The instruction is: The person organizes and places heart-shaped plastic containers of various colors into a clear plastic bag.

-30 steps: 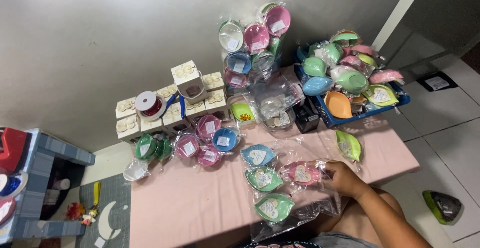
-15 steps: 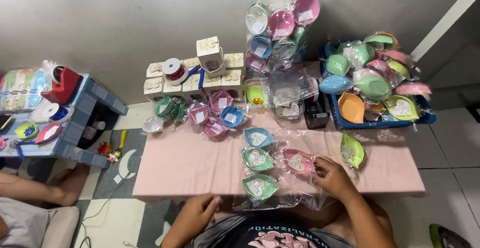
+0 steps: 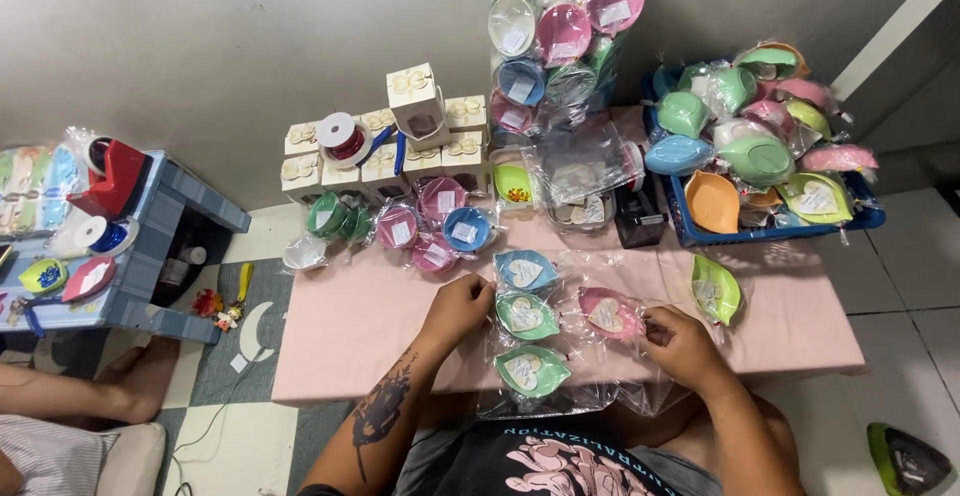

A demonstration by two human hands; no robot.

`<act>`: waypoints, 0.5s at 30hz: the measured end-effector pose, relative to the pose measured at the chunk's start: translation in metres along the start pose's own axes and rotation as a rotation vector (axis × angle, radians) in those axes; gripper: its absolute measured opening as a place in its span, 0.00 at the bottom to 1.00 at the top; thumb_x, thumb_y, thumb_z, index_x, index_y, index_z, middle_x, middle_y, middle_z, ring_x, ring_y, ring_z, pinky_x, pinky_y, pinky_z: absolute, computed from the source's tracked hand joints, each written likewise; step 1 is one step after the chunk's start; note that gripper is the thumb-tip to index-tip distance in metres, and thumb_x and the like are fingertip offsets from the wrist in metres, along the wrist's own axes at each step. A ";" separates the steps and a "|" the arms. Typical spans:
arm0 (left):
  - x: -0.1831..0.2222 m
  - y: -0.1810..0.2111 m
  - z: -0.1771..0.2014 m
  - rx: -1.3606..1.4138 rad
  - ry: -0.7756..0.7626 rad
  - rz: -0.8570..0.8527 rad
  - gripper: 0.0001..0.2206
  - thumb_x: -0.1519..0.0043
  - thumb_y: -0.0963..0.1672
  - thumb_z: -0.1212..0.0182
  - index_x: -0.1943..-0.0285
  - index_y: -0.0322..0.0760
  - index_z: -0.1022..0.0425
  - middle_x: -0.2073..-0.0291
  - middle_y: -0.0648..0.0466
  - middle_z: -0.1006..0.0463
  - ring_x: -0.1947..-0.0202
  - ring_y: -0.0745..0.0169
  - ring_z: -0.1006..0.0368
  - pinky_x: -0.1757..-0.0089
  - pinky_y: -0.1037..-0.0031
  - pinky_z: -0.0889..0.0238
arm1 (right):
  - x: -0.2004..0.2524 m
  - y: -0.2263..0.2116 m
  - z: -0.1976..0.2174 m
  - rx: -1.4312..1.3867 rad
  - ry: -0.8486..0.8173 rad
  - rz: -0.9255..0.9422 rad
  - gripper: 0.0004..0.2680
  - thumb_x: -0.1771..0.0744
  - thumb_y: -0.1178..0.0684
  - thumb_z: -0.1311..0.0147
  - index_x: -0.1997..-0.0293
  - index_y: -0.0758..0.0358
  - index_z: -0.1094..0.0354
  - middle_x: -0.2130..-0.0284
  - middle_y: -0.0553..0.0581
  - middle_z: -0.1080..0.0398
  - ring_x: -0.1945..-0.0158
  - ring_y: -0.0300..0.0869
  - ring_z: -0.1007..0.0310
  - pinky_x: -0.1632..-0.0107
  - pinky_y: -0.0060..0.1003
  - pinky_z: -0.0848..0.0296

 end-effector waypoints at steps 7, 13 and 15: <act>-0.013 0.004 0.001 0.010 0.121 -0.067 0.10 0.34 0.49 0.41 0.55 0.41 0.19 0.65 0.49 0.14 0.59 0.45 0.16 0.53 0.58 0.27 | -0.014 0.021 -0.008 0.139 0.095 0.094 0.17 0.45 0.58 0.25 0.53 0.61 0.19 0.59 0.64 0.20 0.51 0.56 0.18 0.51 0.45 0.15; -0.007 0.021 0.005 0.009 0.253 -0.138 0.11 0.32 0.48 0.43 0.52 0.39 0.20 0.62 0.45 0.14 0.59 0.42 0.16 0.55 0.54 0.26 | -0.023 -0.047 0.009 0.107 0.034 0.159 0.17 0.43 0.53 0.28 0.51 0.57 0.19 0.45 0.58 0.21 0.39 0.55 0.23 0.39 0.47 0.24; 0.014 0.037 0.013 0.017 0.264 -0.122 0.14 0.32 0.48 0.44 0.46 0.37 0.22 0.57 0.42 0.15 0.58 0.40 0.17 0.53 0.53 0.26 | -0.030 -0.026 0.018 0.138 0.006 0.135 0.17 0.42 0.53 0.28 0.49 0.56 0.19 0.45 0.59 0.21 0.39 0.55 0.23 0.39 0.48 0.24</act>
Point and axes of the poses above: each hand's wrist, its own x-axis away from the middle knuckle, its own z-axis out of the back of the hand, y = z × x, the point moved 1 cm from there along -x, towards the middle knuckle
